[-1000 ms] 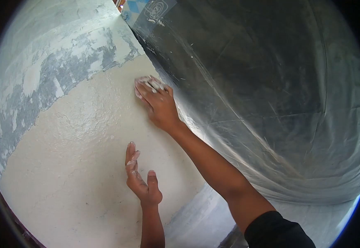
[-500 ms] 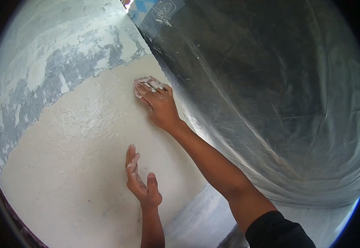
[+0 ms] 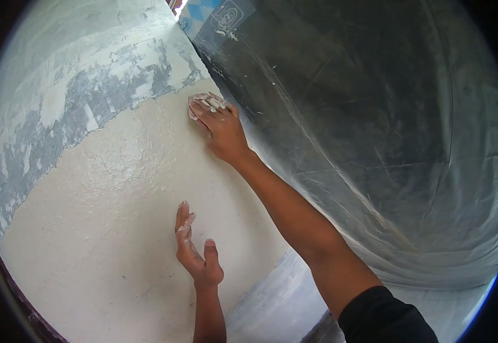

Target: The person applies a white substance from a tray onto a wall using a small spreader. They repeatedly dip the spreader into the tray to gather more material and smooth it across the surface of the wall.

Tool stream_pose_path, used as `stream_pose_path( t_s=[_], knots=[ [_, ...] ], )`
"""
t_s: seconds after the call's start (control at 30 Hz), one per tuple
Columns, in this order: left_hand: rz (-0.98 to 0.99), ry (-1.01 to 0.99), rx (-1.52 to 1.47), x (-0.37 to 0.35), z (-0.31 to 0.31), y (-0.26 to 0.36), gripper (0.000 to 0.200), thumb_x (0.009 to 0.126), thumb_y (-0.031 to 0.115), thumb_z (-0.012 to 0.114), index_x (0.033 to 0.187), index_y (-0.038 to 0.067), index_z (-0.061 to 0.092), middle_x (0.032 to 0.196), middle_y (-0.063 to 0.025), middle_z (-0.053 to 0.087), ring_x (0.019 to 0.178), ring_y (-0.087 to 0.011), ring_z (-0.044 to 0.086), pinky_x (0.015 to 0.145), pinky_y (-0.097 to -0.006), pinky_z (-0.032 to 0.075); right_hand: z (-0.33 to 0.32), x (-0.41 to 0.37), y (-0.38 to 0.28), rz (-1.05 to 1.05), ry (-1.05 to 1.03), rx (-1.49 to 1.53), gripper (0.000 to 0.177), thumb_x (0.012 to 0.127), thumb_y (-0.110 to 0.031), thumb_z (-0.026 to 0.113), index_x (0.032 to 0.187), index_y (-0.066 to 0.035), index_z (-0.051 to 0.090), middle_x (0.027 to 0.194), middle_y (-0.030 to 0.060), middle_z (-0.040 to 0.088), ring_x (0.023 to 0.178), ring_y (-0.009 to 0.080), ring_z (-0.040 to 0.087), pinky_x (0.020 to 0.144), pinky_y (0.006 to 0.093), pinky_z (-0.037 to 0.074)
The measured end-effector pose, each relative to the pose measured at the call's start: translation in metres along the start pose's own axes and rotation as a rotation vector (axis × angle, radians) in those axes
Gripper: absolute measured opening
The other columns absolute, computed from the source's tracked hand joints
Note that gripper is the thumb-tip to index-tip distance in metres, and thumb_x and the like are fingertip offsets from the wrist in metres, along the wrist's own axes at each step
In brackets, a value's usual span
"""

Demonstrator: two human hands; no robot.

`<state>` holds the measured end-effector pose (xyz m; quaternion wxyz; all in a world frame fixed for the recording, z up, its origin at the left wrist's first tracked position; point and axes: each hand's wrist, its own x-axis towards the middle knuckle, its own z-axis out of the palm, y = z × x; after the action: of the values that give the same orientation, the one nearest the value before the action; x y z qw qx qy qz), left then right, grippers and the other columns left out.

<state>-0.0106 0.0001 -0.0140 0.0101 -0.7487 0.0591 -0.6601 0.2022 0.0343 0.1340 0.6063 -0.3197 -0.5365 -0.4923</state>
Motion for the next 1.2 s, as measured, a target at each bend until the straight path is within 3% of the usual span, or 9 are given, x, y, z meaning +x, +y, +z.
stream_pose_path(
  t_s=[0.17,0.23,0.33,0.43,0.6,0.8,0.93,1.03,1.2],
  knots=[
    [0.019,-0.024,0.013,-0.003,0.001,0.001,0.049,0.096,0.013,0.049,0.142,0.000,0.037,0.145,-0.0354,0.045,0.140,-0.0516,0.040,0.102,-0.0528,0.050,-0.008,-0.056,-0.011,0.105,-0.376,-0.061,0.058,0.087,0.002,0.060,0.142,-0.018,0.057,0.128,0.0105,0.068,0.114,0.0297,0.064,0.104,0.0469,0.036],
    [-0.014,0.020,-0.027,-0.003,0.000,0.001,0.048,0.097,0.013,0.049,0.142,-0.001,0.037,0.145,-0.0354,0.046,0.139,-0.0521,0.040,0.102,-0.0523,0.050,-0.022,-0.108,-0.031,-0.032,-0.208,-0.027,0.059,0.086,0.000,0.064,0.141,-0.018,0.057,0.126,0.0105,0.069,0.117,0.0290,0.064,0.106,0.0478,0.036],
    [0.006,0.013,0.005,0.000,0.000,0.001,0.048,0.098,0.014,0.050,0.142,-0.001,0.037,0.145,-0.0353,0.045,0.139,-0.0523,0.041,0.101,-0.0531,0.051,-0.046,-0.160,-0.044,-0.083,-0.273,-0.001,0.062,0.082,0.000,0.068,0.141,-0.018,0.058,0.126,0.0105,0.069,0.120,0.0288,0.063,0.107,0.0484,0.035],
    [0.011,0.004,0.003,0.000,0.005,-0.002,0.047,0.099,0.015,0.049,0.142,-0.001,0.037,0.145,-0.0349,0.045,0.138,-0.0524,0.041,0.101,-0.0538,0.051,-0.037,-0.112,-0.035,-0.068,-0.093,0.025,0.061,0.084,0.001,0.066,0.140,-0.018,0.057,0.130,0.0094,0.067,0.112,0.0280,0.065,0.111,0.0476,0.033],
    [-0.009,0.005,-0.006,-0.003,0.014,0.005,0.046,0.098,0.014,0.050,0.140,-0.002,0.038,0.146,-0.0345,0.045,0.139,-0.0517,0.041,0.102,-0.0540,0.050,-0.012,-0.067,-0.003,0.060,-0.172,-0.012,0.057,0.084,0.000,0.065,0.138,-0.018,0.059,0.113,0.0109,0.073,0.103,0.0274,0.066,0.108,0.0468,0.036],
    [-0.005,-0.031,0.052,-0.007,0.004,0.001,0.047,0.099,0.014,0.049,0.142,0.000,0.037,0.147,-0.0337,0.045,0.138,-0.0511,0.043,0.102,-0.0543,0.050,-0.058,-0.171,-0.030,-0.026,-0.275,-0.037,0.064,0.080,0.002,0.069,0.140,-0.019,0.058,0.128,0.0097,0.068,0.120,0.0282,0.062,0.108,0.0473,0.036],
    [-0.018,-0.020,0.036,-0.003,0.011,0.003,0.049,0.099,0.014,0.049,0.146,0.004,0.035,0.147,-0.0326,0.044,0.138,-0.0508,0.043,0.102,-0.0538,0.050,-0.043,-0.106,-0.020,0.030,-0.036,0.022,0.068,0.077,0.005,0.067,0.141,-0.016,0.057,0.133,0.0105,0.065,0.125,0.0283,0.059,0.108,0.0473,0.035],
    [-0.017,-0.036,0.050,-0.001,0.017,0.007,0.050,0.100,0.015,0.049,0.147,0.005,0.034,0.148,-0.0322,0.045,0.138,-0.0505,0.043,0.101,-0.0535,0.051,-0.020,-0.065,-0.010,0.082,-0.125,0.004,0.063,0.080,0.005,0.066,0.140,-0.014,0.058,0.125,0.0115,0.069,0.115,0.0305,0.065,0.103,0.0483,0.037],
    [-0.015,-0.028,0.060,-0.005,0.015,0.002,0.048,0.101,0.018,0.049,0.145,0.004,0.035,0.147,-0.0323,0.045,0.138,-0.0505,0.044,0.100,-0.0535,0.052,-0.027,-0.138,-0.032,0.076,-0.218,-0.012,0.065,0.080,0.003,0.067,0.141,-0.015,0.057,0.127,0.0091,0.069,0.119,0.0286,0.063,0.108,0.0484,0.034]
  ],
)
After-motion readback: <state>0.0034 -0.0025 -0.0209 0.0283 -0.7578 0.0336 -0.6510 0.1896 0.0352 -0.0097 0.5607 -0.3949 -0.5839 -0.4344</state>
